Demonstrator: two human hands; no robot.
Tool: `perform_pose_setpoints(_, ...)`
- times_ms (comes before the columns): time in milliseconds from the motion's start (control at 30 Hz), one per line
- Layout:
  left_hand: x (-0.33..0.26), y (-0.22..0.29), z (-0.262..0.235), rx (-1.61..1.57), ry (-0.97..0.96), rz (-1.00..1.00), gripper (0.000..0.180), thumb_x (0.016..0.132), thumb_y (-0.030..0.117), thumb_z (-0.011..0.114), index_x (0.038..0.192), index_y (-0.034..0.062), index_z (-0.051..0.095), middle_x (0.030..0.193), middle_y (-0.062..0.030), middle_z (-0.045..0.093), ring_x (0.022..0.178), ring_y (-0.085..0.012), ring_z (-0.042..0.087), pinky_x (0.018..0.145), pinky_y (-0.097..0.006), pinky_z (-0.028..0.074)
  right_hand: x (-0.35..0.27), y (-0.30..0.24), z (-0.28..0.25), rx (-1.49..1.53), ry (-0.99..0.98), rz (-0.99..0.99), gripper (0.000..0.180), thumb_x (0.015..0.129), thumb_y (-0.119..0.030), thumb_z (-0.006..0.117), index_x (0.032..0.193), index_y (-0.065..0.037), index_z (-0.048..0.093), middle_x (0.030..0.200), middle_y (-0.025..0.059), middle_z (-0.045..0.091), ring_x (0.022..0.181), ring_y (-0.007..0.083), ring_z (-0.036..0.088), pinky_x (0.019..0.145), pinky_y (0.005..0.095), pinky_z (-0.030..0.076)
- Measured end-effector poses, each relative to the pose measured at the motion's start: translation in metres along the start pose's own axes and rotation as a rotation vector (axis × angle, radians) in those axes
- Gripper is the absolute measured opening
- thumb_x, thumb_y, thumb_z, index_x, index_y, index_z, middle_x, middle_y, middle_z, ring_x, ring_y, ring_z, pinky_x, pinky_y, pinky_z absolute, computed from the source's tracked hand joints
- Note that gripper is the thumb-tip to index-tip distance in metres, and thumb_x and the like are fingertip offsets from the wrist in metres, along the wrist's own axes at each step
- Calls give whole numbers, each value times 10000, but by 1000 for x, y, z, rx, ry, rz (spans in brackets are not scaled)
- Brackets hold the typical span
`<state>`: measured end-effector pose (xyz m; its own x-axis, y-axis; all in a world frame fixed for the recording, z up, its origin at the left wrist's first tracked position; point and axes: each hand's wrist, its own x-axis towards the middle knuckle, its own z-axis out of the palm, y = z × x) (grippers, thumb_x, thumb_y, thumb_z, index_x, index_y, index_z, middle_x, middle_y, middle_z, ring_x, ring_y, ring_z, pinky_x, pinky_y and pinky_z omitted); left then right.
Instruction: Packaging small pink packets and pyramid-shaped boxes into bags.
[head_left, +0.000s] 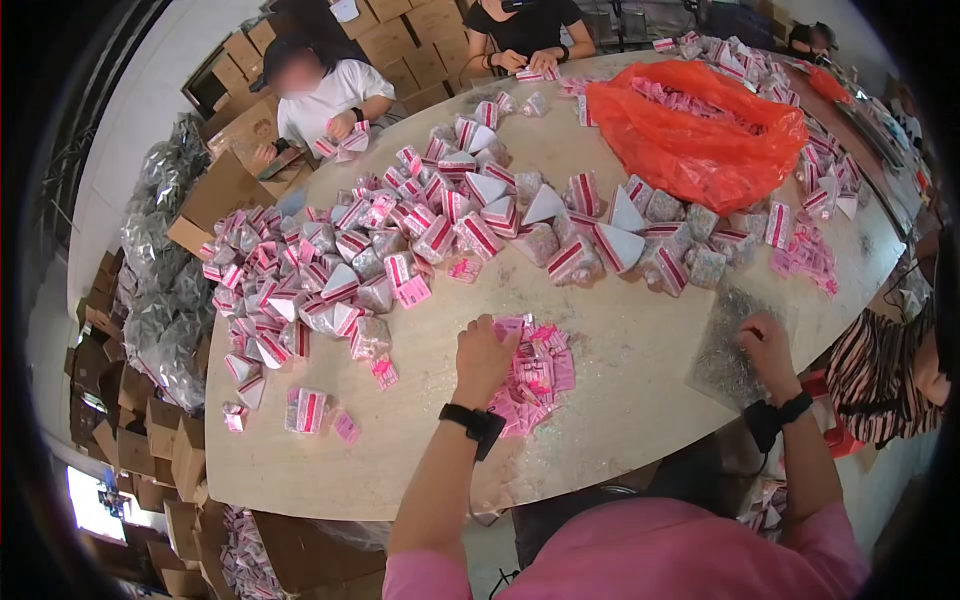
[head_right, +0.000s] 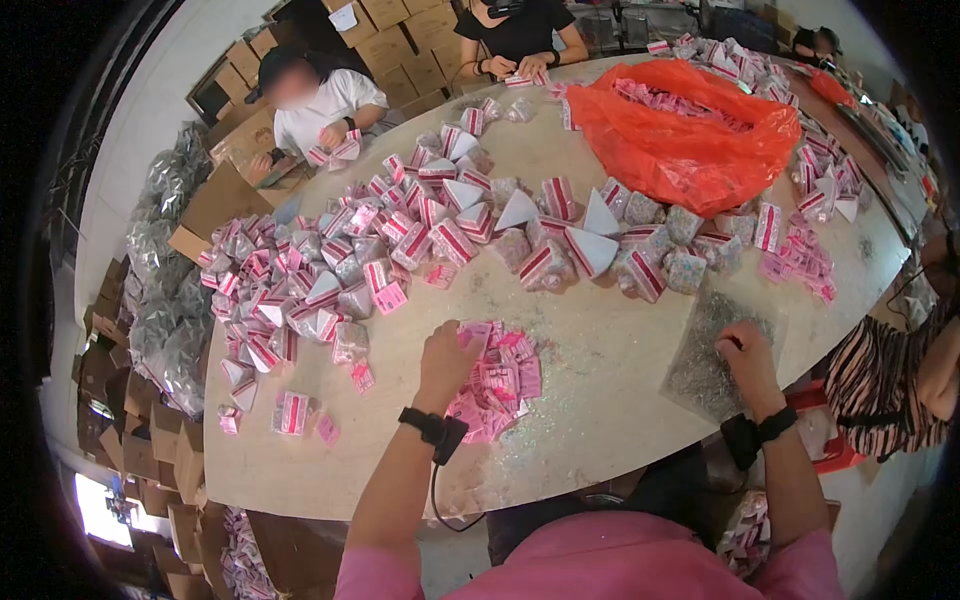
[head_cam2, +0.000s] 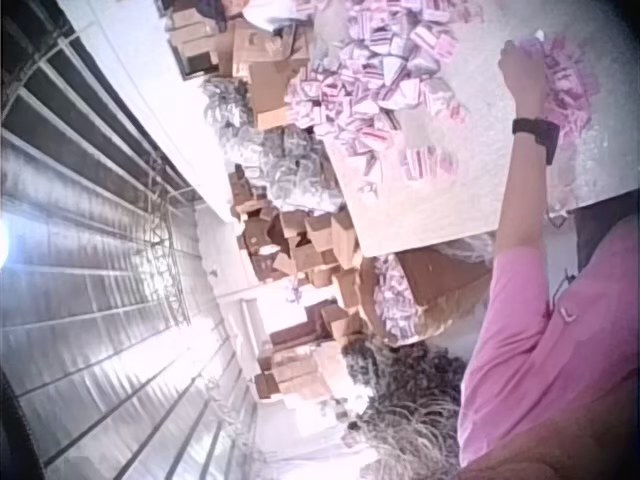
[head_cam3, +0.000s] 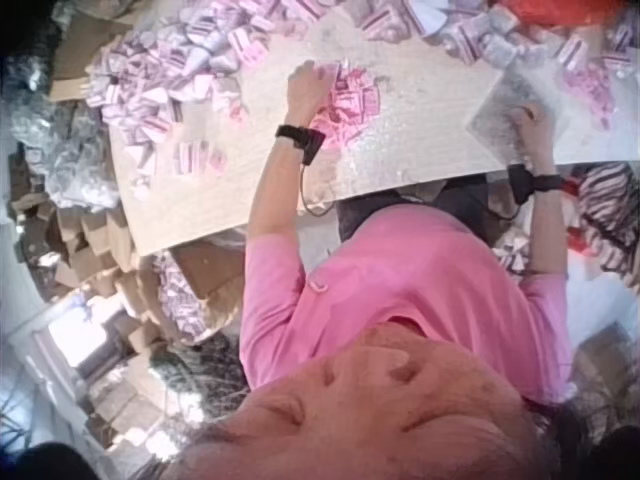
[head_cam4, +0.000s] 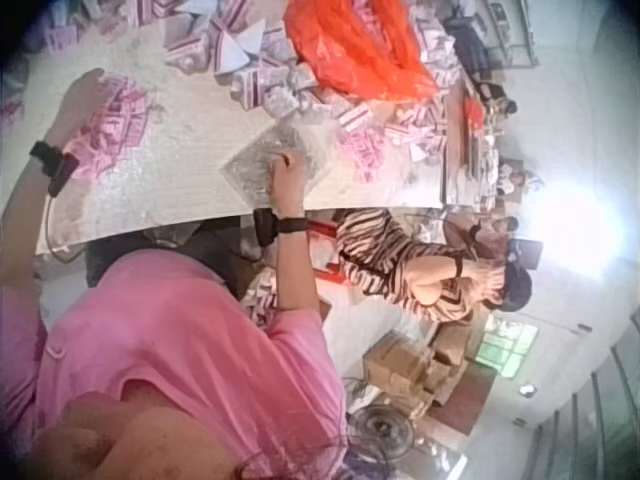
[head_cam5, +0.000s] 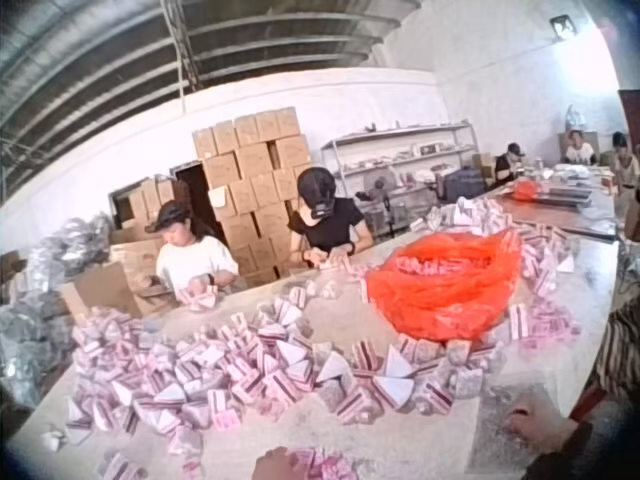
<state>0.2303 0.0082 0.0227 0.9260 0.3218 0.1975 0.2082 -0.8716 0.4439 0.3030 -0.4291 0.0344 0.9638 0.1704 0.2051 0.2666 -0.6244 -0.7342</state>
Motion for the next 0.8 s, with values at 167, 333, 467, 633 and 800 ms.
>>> perform_pose_setpoints(167,12,0,14,119,-73,6,595,715,332,715,1143,-19,497,971,-258,590,927,-390,568,784,-462,470,3,-3,-15,-68,-45,17,111,732,-31,599,820,25,564,730,156,549,707,267,547,654,359,437)
perform_pose_setpoints(333,17,7,-1,-43,-10,-111,591,730,291,687,1157,-62,480,1006,-256,599,960,-399,567,839,-443,463,1,-19,-23,-48,-108,52,140,736,-38,590,858,31,582,750,161,573,697,284,554,657,364,442)
perform_pose_setpoints(467,18,2,-24,-269,50,-211,629,741,276,694,1219,-59,460,868,-174,643,805,-275,635,713,-364,491,1,-5,-23,-9,-95,-40,143,740,-38,579,864,26,613,775,167,599,728,299,581,676,366,455)
perform_pose_setpoints(633,16,7,-42,-750,-59,-403,603,760,164,667,1251,-80,416,841,-113,617,723,-176,628,660,-286,501,-1,-13,-22,28,-65,10,117,743,-36,575,827,25,627,780,164,607,757,305,598,690,363,464)
perform_pose_setpoints(800,9,12,-43,-952,-61,-454,563,781,129,632,1253,-77,405,886,-105,586,767,-184,629,697,-291,521,-2,-11,-22,-39,-30,-29,114,746,-26,574,828,16,640,812,155,614,784,298,601,703,354,464)
